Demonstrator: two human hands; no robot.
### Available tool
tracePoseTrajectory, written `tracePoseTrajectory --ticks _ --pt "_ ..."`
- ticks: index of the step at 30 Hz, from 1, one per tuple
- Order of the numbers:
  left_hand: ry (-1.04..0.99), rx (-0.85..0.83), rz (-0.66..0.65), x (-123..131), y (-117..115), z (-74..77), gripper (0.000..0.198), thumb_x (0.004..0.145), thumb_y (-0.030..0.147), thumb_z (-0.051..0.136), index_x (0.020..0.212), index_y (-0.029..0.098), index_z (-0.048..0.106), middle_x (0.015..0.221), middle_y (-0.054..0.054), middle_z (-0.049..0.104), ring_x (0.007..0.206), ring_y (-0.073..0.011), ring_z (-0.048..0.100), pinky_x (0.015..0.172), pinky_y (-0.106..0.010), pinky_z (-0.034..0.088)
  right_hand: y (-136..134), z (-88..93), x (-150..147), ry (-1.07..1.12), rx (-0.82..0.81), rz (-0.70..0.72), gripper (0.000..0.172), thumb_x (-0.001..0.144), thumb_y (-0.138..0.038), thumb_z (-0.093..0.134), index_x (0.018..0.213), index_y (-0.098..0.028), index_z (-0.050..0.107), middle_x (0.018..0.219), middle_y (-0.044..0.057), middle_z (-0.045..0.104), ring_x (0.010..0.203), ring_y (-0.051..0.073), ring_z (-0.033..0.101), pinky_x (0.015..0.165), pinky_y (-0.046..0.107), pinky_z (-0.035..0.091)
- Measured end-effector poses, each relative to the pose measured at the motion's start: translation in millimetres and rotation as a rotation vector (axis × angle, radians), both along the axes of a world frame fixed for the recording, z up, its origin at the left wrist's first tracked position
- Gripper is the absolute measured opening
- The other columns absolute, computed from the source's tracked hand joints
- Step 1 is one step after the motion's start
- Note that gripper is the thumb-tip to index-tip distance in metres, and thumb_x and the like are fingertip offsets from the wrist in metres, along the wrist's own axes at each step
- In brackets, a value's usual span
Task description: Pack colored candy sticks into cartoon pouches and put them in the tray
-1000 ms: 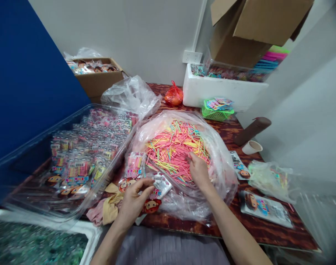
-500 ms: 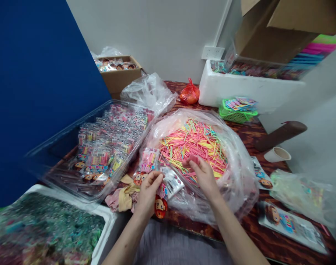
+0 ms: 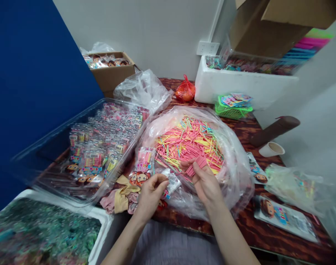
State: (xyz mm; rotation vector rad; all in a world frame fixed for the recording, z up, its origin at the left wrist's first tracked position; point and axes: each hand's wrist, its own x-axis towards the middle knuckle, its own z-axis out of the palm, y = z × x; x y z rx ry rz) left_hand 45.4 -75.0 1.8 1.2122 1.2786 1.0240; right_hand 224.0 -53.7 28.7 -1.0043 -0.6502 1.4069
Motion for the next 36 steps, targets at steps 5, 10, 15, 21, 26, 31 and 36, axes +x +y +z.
tracePoseTrajectory --ticks 5,10,15,21,26,31,36 --pt "0.090 0.046 0.018 -3 0 0.4 0.021 0.084 0.034 0.060 0.072 0.017 0.063 0.063 0.003 0.055 0.061 -0.0116 0.048 0.058 -0.021 0.037 4 6.8 -1 0.092 0.005 0.013 0.017 0.080 -0.038 0.071 0.085 -0.022 0.067 0.086 0.005 0.075 0.100 0.026 0.069 0.088 0.045 0.055" --pt "0.141 0.092 0.051 -2 -3 -2.8 0.019 0.085 0.034 0.060 0.082 0.018 0.071 0.076 0.000 0.068 0.073 -0.0152 0.060 0.069 -0.023 0.044 9 5.0 -2 0.187 0.005 0.039 0.014 0.080 -0.036 0.071 0.084 -0.023 0.067 0.090 0.005 0.075 0.107 0.025 0.066 0.092 0.046 0.053" --pt "-0.011 0.029 0.102 4 -2 -7.4 0.016 0.081 0.032 0.065 0.087 0.018 0.070 0.080 -0.001 0.069 0.074 -0.0151 0.061 0.069 -0.023 0.047 7 4.2 -12 0.246 0.000 0.047 0.013 0.079 -0.032 0.073 0.084 -0.021 0.069 0.089 0.004 0.076 0.101 0.024 0.069 0.095 0.044 0.052" --pt "0.043 0.047 0.071 1 -2 -0.8 0.026 0.087 0.039 0.059 0.070 0.018 0.059 0.065 0.003 0.053 0.063 -0.0117 0.049 0.061 -0.021 0.040 -4 5.5 -32 0.358 -0.034 0.024 0.018 0.074 -0.033 0.077 0.081 -0.018 0.070 0.083 0.005 0.077 0.099 0.025 0.069 0.096 0.042 0.050" --pt "0.163 0.170 -0.050 -1 -1 0.0 0.022 0.088 0.035 0.057 0.075 0.019 0.063 0.074 0.000 0.059 0.072 -0.0147 0.054 0.068 -0.022 0.043 0 9.0 -24 0.332 -0.015 -0.036 0.023 0.073 -0.037 0.078 0.082 -0.017 0.072 0.083 0.006 0.076 0.098 0.025 0.070 0.096 0.041 0.049" --pt "0.133 0.084 0.016 1 -3 -3.4 0.018 0.081 0.036 0.064 0.085 0.019 0.067 0.078 0.000 0.066 0.073 -0.0158 0.060 0.068 -0.023 0.047 3 7.2 -14 0.345 0.003 -0.073 0.021 0.072 -0.036 0.079 0.079 -0.018 0.070 0.083 0.005 0.076 0.102 0.025 0.068 0.100 0.043 0.047" --pt "0.167 0.117 0.110 2 -9 1.5 0.019 0.084 0.036 0.062 0.081 0.018 0.070 0.070 0.000 0.067 0.067 -0.0147 0.060 0.064 -0.023 0.046 4 6.1 -10 0.396 0.013 -0.022 0.015 0.074 -0.031 0.078 0.080 -0.021 0.069 0.086 0.004 0.076 0.108 0.024 0.067 0.102 0.044 0.047"
